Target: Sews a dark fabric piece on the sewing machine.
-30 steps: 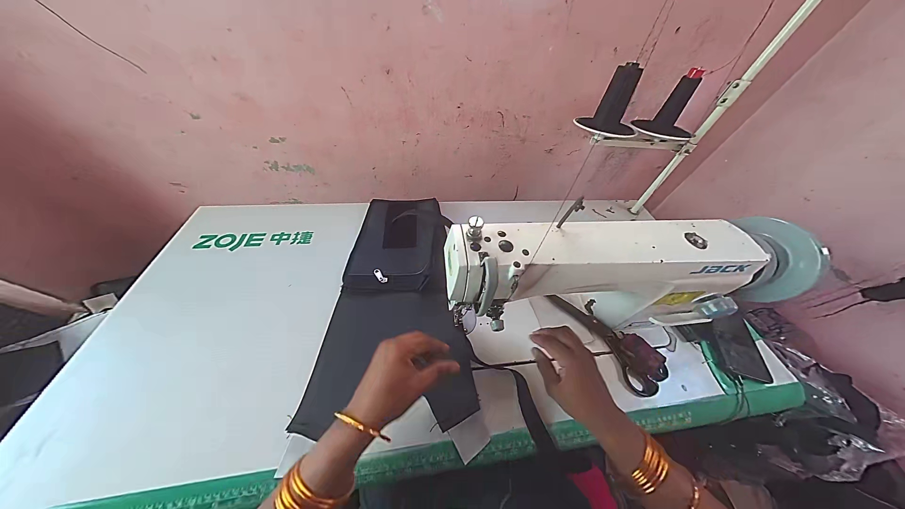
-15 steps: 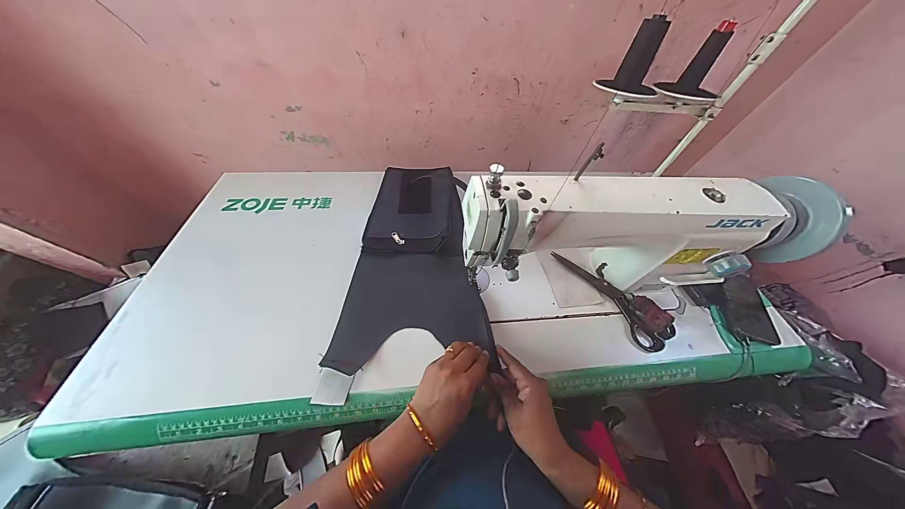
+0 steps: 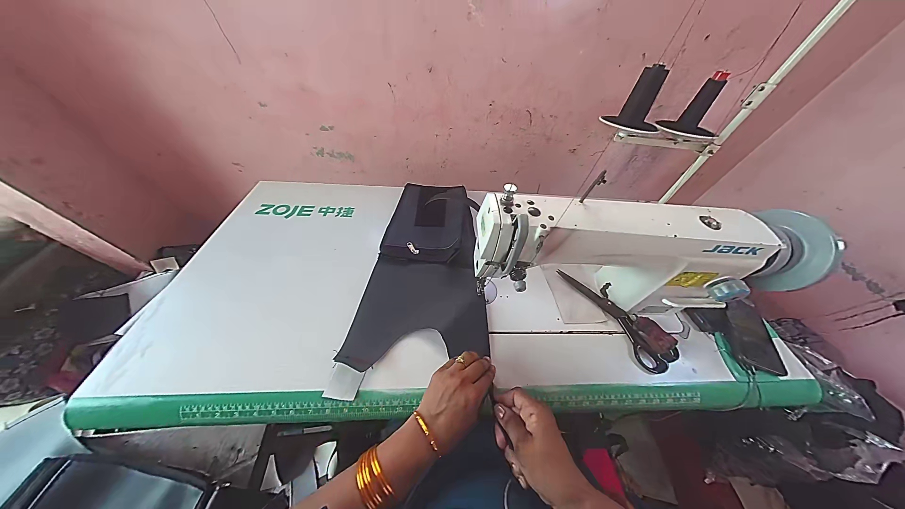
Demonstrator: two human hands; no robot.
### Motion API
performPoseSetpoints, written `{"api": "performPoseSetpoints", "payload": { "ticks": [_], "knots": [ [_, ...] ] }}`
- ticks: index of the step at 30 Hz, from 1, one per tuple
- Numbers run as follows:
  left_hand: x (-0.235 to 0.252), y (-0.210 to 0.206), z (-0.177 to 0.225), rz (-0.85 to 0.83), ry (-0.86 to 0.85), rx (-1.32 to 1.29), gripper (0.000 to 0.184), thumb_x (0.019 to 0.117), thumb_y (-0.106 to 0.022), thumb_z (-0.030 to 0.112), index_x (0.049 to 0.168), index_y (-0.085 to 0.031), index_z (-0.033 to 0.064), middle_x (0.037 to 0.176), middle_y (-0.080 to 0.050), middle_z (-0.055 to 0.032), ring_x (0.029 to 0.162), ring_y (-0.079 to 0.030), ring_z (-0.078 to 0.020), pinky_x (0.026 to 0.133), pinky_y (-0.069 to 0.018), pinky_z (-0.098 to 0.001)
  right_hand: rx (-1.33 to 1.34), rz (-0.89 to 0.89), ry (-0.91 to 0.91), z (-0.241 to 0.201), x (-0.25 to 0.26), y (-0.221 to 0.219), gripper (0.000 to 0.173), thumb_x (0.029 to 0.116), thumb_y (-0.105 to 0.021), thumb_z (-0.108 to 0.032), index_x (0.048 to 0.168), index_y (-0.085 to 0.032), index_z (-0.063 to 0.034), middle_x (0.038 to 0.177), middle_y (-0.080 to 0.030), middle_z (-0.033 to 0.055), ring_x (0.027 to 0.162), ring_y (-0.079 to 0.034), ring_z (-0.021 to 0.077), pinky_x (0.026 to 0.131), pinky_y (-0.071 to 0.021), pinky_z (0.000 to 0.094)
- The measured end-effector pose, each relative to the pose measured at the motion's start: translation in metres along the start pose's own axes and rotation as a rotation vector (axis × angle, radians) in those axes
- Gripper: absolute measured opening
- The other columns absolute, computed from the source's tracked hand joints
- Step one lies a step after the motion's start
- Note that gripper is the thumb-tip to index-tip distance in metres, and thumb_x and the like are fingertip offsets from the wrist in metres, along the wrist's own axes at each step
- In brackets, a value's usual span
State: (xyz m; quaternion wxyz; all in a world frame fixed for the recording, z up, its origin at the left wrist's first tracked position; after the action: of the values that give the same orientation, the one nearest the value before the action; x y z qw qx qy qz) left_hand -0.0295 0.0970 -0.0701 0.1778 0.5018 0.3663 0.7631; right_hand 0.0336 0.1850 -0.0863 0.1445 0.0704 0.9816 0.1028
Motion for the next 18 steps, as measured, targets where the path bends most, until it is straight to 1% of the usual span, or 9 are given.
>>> {"api": "performPoseSetpoints", "payload": {
  "ticks": [2, 3, 4, 5, 6, 7, 8, 13, 18],
  "knots": [
    [-0.003, 0.003, -0.001, 0.065, 0.002, -0.009, 0.02, 0.0882, -0.06, 0.001, 0.092, -0.079, 0.0078, 0.099, -0.079, -0.0038, 0.096, -0.075, -0.0199, 0.083, -0.0601, -0.0303, 0.022, -0.128, -0.015, -0.017, 0.006, 0.0, 0.013, 0.1061, -0.047, -0.007, 0.109, -0.058, 0.0001, 0.068, -0.064, 0.0012, 0.045, -0.058, 0.0072, 0.044, -0.0535, 0.0225],
    [-0.004, 0.004, -0.002, 0.087, 0.011, -0.012, 0.02, 0.0876, -0.06, 0.002, 0.091, -0.079, 0.0076, 0.098, -0.079, -0.0038, 0.096, -0.075, -0.0195, 0.083, -0.06, -0.0297, -0.124, -0.128, 0.131, -0.034, 0.019, 0.006, 0.016, 0.1044, -0.051, -0.007, 0.106, -0.064, 0.0014, 0.075, -0.069, 0.0014, 0.055, -0.065, 0.006, 0.054, -0.0577, 0.0215],
    [-0.007, 0.004, 0.0, 0.097, 0.022, -0.007, 0.02, 0.0879, -0.06, 0.002, 0.09, -0.079, 0.0076, 0.098, -0.079, -0.004, 0.096, -0.075, -0.0195, 0.083, -0.06, -0.0295, -0.317, -0.055, 0.341, -0.051, 0.034, 0.015, 0.019, 0.1008, -0.055, -0.007, 0.104, -0.072, 0.0019, 0.087, -0.073, 0.0038, 0.071, -0.069, 0.0071, 0.068, -0.0585, 0.0224],
    [-0.01, 0.002, 0.003, 0.097, 0.035, 0.005, 0.022, 0.0895, -0.058, 0.003, 0.092, -0.079, 0.008, 0.099, -0.079, -0.0042, 0.097, -0.075, -0.0198, 0.084, -0.0599, -0.0296, -0.497, 0.035, 0.561, -0.062, 0.051, 0.021, 0.022, 0.0964, -0.056, -0.004, 0.106, -0.076, 0.002, 0.101, -0.075, 0.0094, 0.091, -0.072, 0.0142, 0.084, -0.0584, 0.0271],
    [-0.011, 0.001, 0.006, 0.092, 0.044, 0.024, 0.023, 0.0902, -0.057, 0.004, 0.093, -0.079, 0.0081, 0.101, -0.079, -0.0046, 0.097, -0.075, -0.02, 0.085, -0.0598, -0.0297, -0.618, 0.07, 0.712, -0.065, 0.07, 0.022, 0.026, 0.0933, -0.055, 0.003, 0.109, -0.076, 0.0048, 0.118, -0.073, 0.0187, 0.112, -0.07, 0.0273, 0.099, -0.0552, 0.0365],
    [-0.012, 0.001, 0.008, 0.091, 0.051, 0.039, 0.025, 0.0897, -0.055, 0.003, 0.094, -0.079, 0.0078, 0.102, -0.079, -0.005, 0.098, -0.075, -0.0201, 0.086, -0.0596, -0.0297, -0.69, 0.066, 0.803, -0.061, 0.088, 0.02, 0.028, 0.0919, -0.054, 0.008, 0.111, -0.075, 0.0073, 0.127, -0.068, 0.0249, 0.124, -0.065, 0.0368, 0.109, -0.0498, 0.0429],
    [-0.011, 0.001, 0.008, 0.101, 0.061, 0.046, 0.025, 0.0896, -0.055, 0.002, 0.094, -0.079, 0.0079, 0.102, -0.079, -0.0049, 0.099, -0.075, -0.0196, 0.086, -0.0594, -0.029, -0.747, 0.069, 0.86, -0.058, 0.102, 0.017, 0.03, 0.0898, -0.053, 0.011, 0.111, -0.074, 0.0083, 0.13, -0.067, 0.0263, 0.127, -0.062, 0.0402, 0.111, -0.0476, 0.0451],
    [0.0, -0.003, -0.01, 0.085, 0.119, 0.021, 0.024, 0.0904, -0.056, 0.002, 0.094, -0.079, 0.0078, 0.103, -0.079, -0.0051, 0.102, -0.075, -0.0193, 0.09, -0.0589, -0.0291, -0.823, 0.138, 0.949, -0.054, 0.125, 0.012, 0.032, 0.0839, -0.054, 0.012, 0.108, -0.075, 0.0078, 0.122, -0.072, 0.0216, 0.123, -0.065, 0.037, 0.108, -0.0504, 0.0421],
    [0.025, -0.014, -0.033, 0.024, 0.152, 0.021, 0.022, 0.0883, -0.059, -0.001, 0.094, -0.08, 0.0054, 0.106, -0.079, -0.0071, 0.105, -0.075, -0.0224, 0.089, -0.06, -0.0339, -0.764, 0.17, 1.042, -0.06, 0.129, 0.019, 0.025, 0.0825, -0.055, 0.006, 0.094, -0.077, 0.0059, 0.109, -0.076, 0.019, 0.113, -0.07, 0.0339, 0.101, -0.054, 0.0377]
  ]
}}
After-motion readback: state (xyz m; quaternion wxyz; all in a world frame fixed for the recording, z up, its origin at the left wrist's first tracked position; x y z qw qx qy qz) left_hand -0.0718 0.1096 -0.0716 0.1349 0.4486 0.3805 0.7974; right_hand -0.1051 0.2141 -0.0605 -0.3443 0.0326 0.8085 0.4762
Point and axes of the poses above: each hand's wrist, its own x-axis towards the middle knuckle, its own y-axis out of the back of the hand, z = x × y, the point moved 9 cm from there along x, towards the middle knuckle
